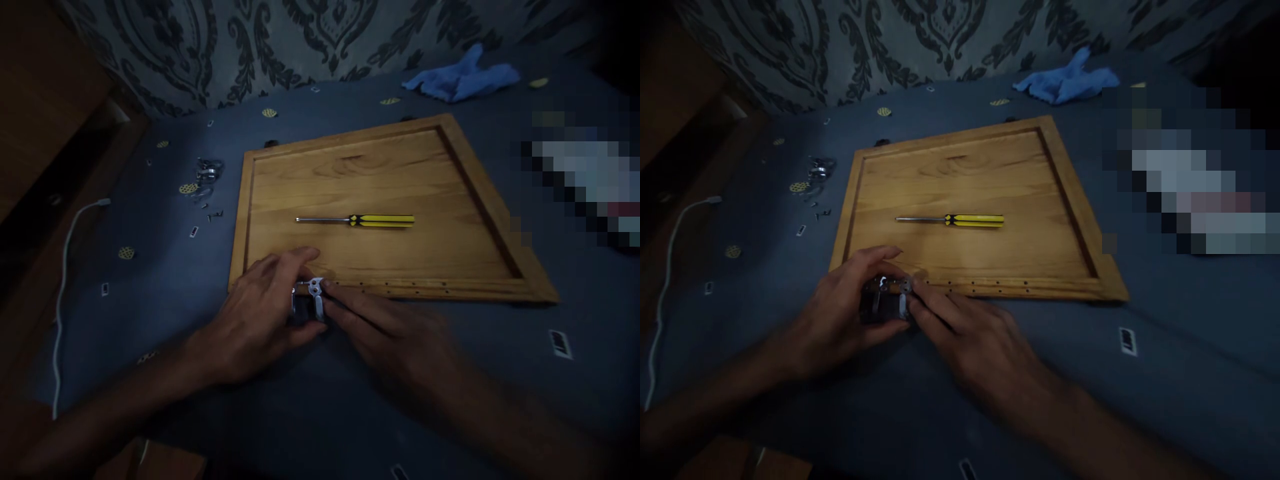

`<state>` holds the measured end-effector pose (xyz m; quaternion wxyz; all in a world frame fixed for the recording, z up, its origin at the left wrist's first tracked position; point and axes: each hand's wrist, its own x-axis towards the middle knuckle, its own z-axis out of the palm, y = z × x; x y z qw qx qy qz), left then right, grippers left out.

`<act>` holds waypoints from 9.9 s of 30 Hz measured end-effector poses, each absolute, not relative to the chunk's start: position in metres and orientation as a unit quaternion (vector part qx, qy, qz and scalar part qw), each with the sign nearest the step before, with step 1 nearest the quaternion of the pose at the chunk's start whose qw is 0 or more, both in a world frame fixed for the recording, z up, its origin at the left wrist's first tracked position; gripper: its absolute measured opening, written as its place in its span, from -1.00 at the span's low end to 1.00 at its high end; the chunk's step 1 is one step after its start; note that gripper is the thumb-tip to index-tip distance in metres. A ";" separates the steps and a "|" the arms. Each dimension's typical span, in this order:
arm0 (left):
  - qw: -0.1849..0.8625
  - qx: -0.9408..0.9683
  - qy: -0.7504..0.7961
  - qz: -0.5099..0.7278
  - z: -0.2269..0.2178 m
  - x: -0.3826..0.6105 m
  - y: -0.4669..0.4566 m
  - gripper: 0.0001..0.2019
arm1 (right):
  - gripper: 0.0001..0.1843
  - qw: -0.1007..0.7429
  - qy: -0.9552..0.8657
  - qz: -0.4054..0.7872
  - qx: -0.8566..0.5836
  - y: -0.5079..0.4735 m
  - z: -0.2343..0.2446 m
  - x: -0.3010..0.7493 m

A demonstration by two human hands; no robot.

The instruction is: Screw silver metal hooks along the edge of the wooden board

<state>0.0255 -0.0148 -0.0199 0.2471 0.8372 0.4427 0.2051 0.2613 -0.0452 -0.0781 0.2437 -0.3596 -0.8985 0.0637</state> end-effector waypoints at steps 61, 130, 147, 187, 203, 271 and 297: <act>0.203 0.874 0.410 0.164 -0.012 0.023 -0.010 -0.22 | -0.56 0.256 -0.909 -0.053 -0.324 -0.037 -0.073 0.260; 0.238 0.863 0.413 0.167 -0.014 0.024 -0.006 -0.32 | -0.61 0.278 -0.904 -0.068 -0.317 -0.032 -0.062 0.253; 0.228 0.857 0.420 0.191 -0.020 0.023 -0.010 -0.25 | -0.54 0.218 -0.919 -0.020 -0.328 -0.039 -0.065 0.263; 0.230 0.844 0.445 0.194 -0.021 0.025 -0.010 -0.29 | -0.58 0.255 -0.915 0.003 -0.314 -0.036 -0.061 0.262; 0.245 0.836 0.456 0.184 -0.022 0.025 -0.012 -0.30 | -0.49 0.200 -0.927 -0.006 -0.316 -0.036 -0.057 0.260; 0.281 0.830 0.421 0.234 -0.004 0.003 0.016 -0.62 | -0.54 0.223 -0.922 -0.041 -0.314 -0.035 -0.060 0.260; 0.182 0.876 0.415 0.168 -0.015 0.023 -0.006 -0.26 | -0.51 0.220 -0.915 -0.071 -0.331 -0.038 -0.058 0.256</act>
